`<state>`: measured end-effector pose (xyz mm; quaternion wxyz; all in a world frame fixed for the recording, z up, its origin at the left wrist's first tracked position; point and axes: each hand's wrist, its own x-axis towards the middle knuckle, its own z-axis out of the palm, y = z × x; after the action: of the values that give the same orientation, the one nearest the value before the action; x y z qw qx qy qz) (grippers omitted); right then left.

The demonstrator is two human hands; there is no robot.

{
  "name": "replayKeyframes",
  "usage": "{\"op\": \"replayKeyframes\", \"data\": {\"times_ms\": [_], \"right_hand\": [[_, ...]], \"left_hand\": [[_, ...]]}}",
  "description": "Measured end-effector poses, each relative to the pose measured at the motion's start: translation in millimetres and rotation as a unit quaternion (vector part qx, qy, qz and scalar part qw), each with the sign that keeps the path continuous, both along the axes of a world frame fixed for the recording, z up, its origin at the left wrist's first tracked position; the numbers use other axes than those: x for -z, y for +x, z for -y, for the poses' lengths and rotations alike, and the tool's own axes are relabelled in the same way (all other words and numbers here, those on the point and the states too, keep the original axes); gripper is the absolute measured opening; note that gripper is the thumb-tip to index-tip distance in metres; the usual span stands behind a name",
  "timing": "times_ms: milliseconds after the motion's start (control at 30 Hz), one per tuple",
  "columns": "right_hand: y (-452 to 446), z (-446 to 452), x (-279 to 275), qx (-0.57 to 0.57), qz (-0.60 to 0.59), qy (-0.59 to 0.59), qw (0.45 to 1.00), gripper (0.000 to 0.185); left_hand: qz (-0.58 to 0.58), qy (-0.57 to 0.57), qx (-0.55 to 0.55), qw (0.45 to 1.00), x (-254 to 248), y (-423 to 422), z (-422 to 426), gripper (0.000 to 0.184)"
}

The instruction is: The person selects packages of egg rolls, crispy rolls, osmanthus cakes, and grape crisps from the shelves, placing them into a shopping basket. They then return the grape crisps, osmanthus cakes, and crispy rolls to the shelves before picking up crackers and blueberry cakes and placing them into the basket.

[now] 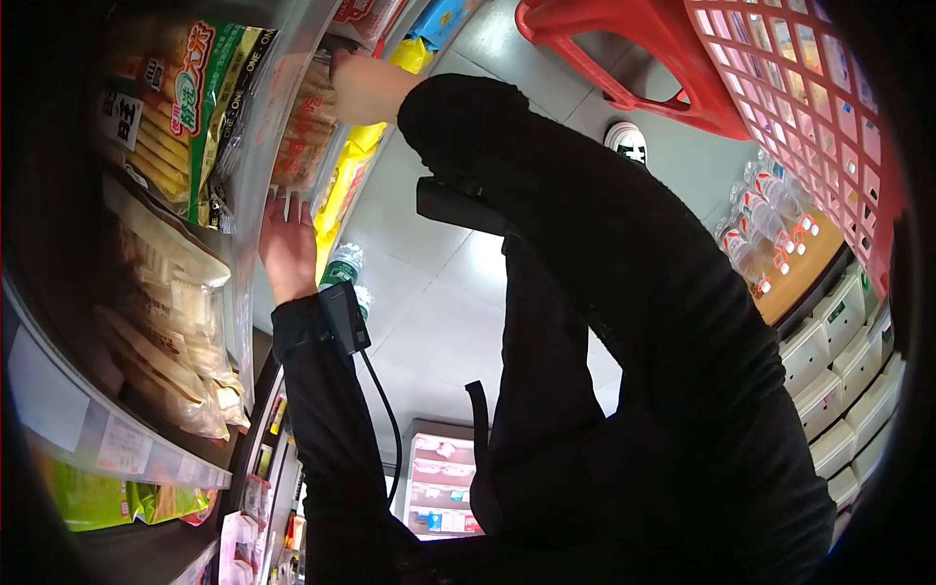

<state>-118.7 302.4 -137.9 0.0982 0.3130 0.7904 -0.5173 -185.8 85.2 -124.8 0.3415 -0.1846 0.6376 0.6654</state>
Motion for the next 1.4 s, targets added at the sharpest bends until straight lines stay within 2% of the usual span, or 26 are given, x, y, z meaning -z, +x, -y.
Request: {"op": "replayKeyframes", "data": {"times_ms": [100,167,267,300,333,433,467,533,600,667,733,833,900,933,1000,1033,1067,1133,1167,1233,1267,1333,1367,1400], "right_hand": [[16.2,2.5,-7.4,0.028,-0.055,-0.021,0.998,0.046],[49.4,9.5,-17.5,0.046,-0.154,-0.007,0.987,0.038],[115.2,18.5,-52.3,0.046,-0.138,-0.083,0.986,0.045],[138.3,23.4,-60.5,0.032,-0.122,-0.100,0.987,0.045],[161.5,25.2,-74.9,0.011,-0.157,-0.113,0.981,0.046],[219.9,16.5,-142.2,-0.055,-0.079,-0.194,0.976,0.046],[240.2,8.1,-166.1,-0.056,-0.112,-0.178,0.976,0.041],[268.9,-7.0,-206.8,-0.080,-0.136,-0.121,0.980,0.036],[291.4,-34.9,-254.6,-0.119,-0.063,-0.131,0.982,0.034],[312.2,-63.8,-300.6,-0.112,-0.058,-0.075,0.989,0.032],[329.6,-93.2,-342.1,-0.091,-0.077,-0.030,0.992,0.031],[355.1,-145.2,-386.3,-0.079,-0.141,0.099,0.982,0.019],[361.0,-189.1,-397.7,-0.067,-0.085,0.136,0.985,0.019],[361.8,-210.6,-394.6,-0.049,-0.060,0.147,0.986,0.020],[357.4,-256.6,-372.1,-0.010,-0.063,0.155,0.986,0.026],[353.1,-280.3,-355.8,-0.039,0.011,0.175,0.984,0.029],[348.0,-303.6,-334.8,-0.068,0.086,0.191,0.975,0.032],[343.4,-347.7,-272.3,-0.055,0.077,0.221,0.971,0.034],[340.9,-364.4,-259.0,-0.033,0.110,0.192,0.975,0.035],[342.3,-388.6,-225.0,-0.010,0.176,0.156,0.972,0.038],[346.0,-399.0,-201.1,-0.010,0.207,0.151,0.967,0.040],[352.1,-413.1,-161.7,0.000,0.280,0.120,0.953,0.045],[351.7,-417.2,-159.2,-0.013,0.279,0.116,0.953,0.045],[350.4,-421.1,-163.8,-0.027,0.320,0.055,0.945,0.046]], "left_hand": [[-0.001,-0.030,-0.031,0.999,-4.1,7.2,-0.6,0.028],[-0.023,-0.067,-0.011,0.997,-2.1,16.2,12.4,0.037],[-0.023,-0.125,0.007,0.992,-17.1,50.7,13.9,0.048],[-0.007,-0.127,0.051,0.991,-31.1,66.8,5.3,0.047],[0.007,-0.128,0.095,0.987,-47.9,83.2,-5.2,0.046],[0.071,-0.041,0.197,0.977,-121.9,132.8,-59.1,0.038],[0.076,-0.002,0.230,0.970,-144.6,149.9,-79.2,0.035],[0.015,0.014,0.287,0.958,-200.4,177.1,-124.0,0.034],[-0.065,0.070,0.320,0.942,-255.7,198.9,-165.3,0.034],[-0.131,0.160,0.354,0.912,-301.6,219.6,-202.3,0.035],[-0.134,0.228,0.415,0.870,-345.6,238.4,-235.8,0.036],[-0.199,0.214,0.540,0.789,-375.3,261.8,-294.7,0.036],[-0.341,0.150,0.597,0.711,-379.5,277.1,-334.8,0.039],[-0.402,0.115,0.624,0.660,-380.5,282.1,-355.1,0.039],[-0.371,0.072,0.635,0.674,-347.7,286.6,-393.5,0.042],[-0.367,0.046,0.625,0.687,-323.0,285.4,-412.3,0.043],[-0.361,0.018,0.615,0.701,-297.7,283.0,-430.0,0.044],[-0.279,-0.081,0.581,0.761,-257.5,277.6,-458.6,0.041],[-0.273,-0.090,0.576,0.765,-236.1,275.1,-463.8,0.041],[-0.086,-0.147,0.472,0.865,-196.8,270.5,-464.9,0.036],[-0.087,-0.147,0.392,0.904,-184.2,280.1,-460.9,0.035],[-0.102,-0.159,0.362,0.913,-132.4,287.2,-450.9,0.036],[-0.097,-0.167,0.352,0.916,-108.0,290.7,-449.1,0.036],[-0.079,-0.215,0.337,0.913,-84.4,295.1,-447.9,0.036]]}}
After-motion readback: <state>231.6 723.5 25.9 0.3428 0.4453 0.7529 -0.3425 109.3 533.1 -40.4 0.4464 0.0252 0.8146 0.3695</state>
